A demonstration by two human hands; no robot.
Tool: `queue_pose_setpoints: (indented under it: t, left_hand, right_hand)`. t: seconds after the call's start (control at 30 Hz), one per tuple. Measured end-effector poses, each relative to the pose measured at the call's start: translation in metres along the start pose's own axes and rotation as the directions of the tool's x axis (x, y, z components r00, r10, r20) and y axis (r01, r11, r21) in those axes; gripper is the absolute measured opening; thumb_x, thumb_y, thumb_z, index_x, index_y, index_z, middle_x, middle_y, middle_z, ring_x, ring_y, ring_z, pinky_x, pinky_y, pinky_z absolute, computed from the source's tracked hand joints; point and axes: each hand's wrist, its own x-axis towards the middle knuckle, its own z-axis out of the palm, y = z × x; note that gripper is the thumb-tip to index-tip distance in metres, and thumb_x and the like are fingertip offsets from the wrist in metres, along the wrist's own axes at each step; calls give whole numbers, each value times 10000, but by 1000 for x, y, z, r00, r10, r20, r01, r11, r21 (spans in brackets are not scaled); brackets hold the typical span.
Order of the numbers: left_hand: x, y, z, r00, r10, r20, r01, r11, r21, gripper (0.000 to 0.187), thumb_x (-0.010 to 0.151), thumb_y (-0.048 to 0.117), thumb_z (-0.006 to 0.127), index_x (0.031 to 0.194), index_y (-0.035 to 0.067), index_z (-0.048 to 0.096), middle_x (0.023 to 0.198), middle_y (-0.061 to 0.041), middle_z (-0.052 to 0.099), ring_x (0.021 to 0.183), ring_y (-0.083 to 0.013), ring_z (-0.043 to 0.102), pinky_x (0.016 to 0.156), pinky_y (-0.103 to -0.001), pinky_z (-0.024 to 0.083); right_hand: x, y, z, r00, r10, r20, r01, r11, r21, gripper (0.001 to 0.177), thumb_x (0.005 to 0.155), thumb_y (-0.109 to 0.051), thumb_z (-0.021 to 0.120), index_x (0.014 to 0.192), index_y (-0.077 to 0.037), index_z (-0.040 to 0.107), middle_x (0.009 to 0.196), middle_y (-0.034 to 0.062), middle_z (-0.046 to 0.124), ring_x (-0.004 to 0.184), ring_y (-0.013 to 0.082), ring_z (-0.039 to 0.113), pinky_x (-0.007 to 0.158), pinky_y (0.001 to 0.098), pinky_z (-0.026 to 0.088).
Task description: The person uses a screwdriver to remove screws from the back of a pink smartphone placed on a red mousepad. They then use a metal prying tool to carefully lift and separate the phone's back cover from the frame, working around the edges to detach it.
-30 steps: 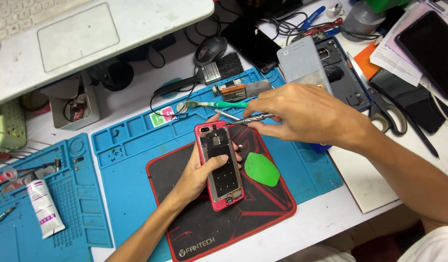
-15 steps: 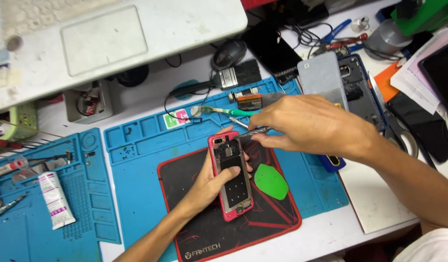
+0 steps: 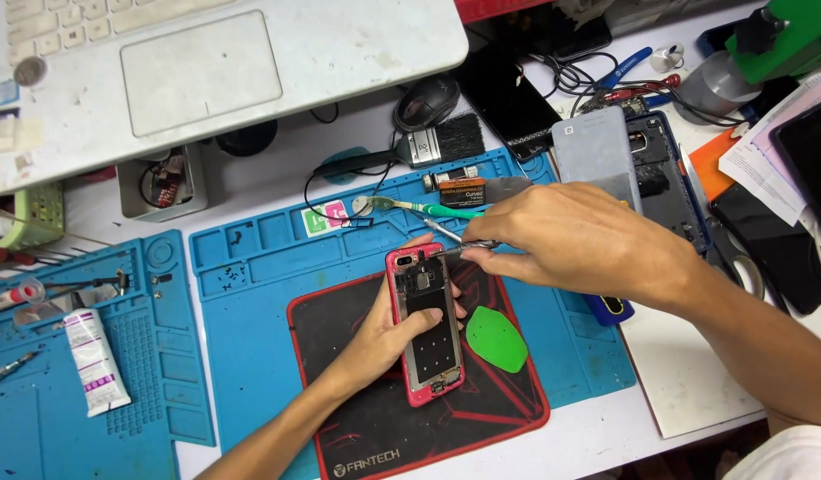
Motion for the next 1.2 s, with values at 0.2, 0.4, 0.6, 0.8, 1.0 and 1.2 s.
queue_pose_setpoints:
  t: [0.2, 0.4, 0.6, 0.8, 1.0, 1.2]
  left_hand:
    - [1, -6, -3, 998, -56, -31, 56, 998, -1, 606, 937, 158, 638, 1470, 83, 357, 1202, -128, 665, 1039, -250, 720, 950, -440, 613]
    - [1, -7, -3, 999, -41, -23, 41, 999, 6, 697, 939, 171, 631, 1541, 121, 282, 1197, -124, 662, 1036, -246, 714, 948, -435, 605]
    - [1, -10, -5, 998, -57, -31, 57, 998, -12, 620, 937, 146, 625, 1481, 103, 330, 1201, -116, 661, 1044, -250, 716, 914, -465, 632]
    - [1, 1, -2, 999, 10, 35, -9, 999, -47, 787, 965, 114, 598, 1622, 209, 175, 1147, -129, 642, 1046, -245, 692, 963, -441, 598]
    - [1, -1, -3, 995, -100, 2, 100, 994, -45, 675, 938, 133, 614, 1529, 123, 288, 1186, -127, 657, 1033, -259, 710, 885, -479, 635]
    - [2, -1, -5, 995, -100, 19, 101, 993, -67, 727, 938, 129, 614, 1565, 134, 246, 1183, -124, 641, 1031, -263, 699, 882, -484, 628]
  right_hand:
    - [-1, -3, -1, 1000, 20, 17, -20, 1000, -17, 367, 998, -529, 517, 1200, -287, 705, 990, -32, 774, 958, 253, 716, 674, 518, 566]
    - [-2, -3, 3, 1000, 7, -30, -8, 1000, -25, 382, 982, -517, 538, 1228, -283, 712, 1050, -33, 778, 963, 258, 723, 662, 517, 576]
    - [-2, -6, 3, 999, 9, -43, -9, 1000, -14, 367, 987, -508, 527, 1207, -289, 724, 1041, -53, 786, 957, 234, 729, 661, 495, 576]
    - [-2, -5, 1, 999, 17, -51, -18, 1000, -23, 361, 981, -527, 536, 1169, -285, 728, 970, -38, 786, 894, 270, 727, 618, 500, 555]
    - [3, -10, 9, 986, 164, -27, -166, 984, -66, 488, 1067, -549, 414, 928, -203, 728, 724, 80, 658, 761, 368, 678, 642, 527, 539]
    - [6, -15, 10, 970, 242, 13, -240, 968, -78, 542, 1080, -549, 392, 873, -160, 707, 792, 116, 712, 802, 425, 686, 687, 549, 538]
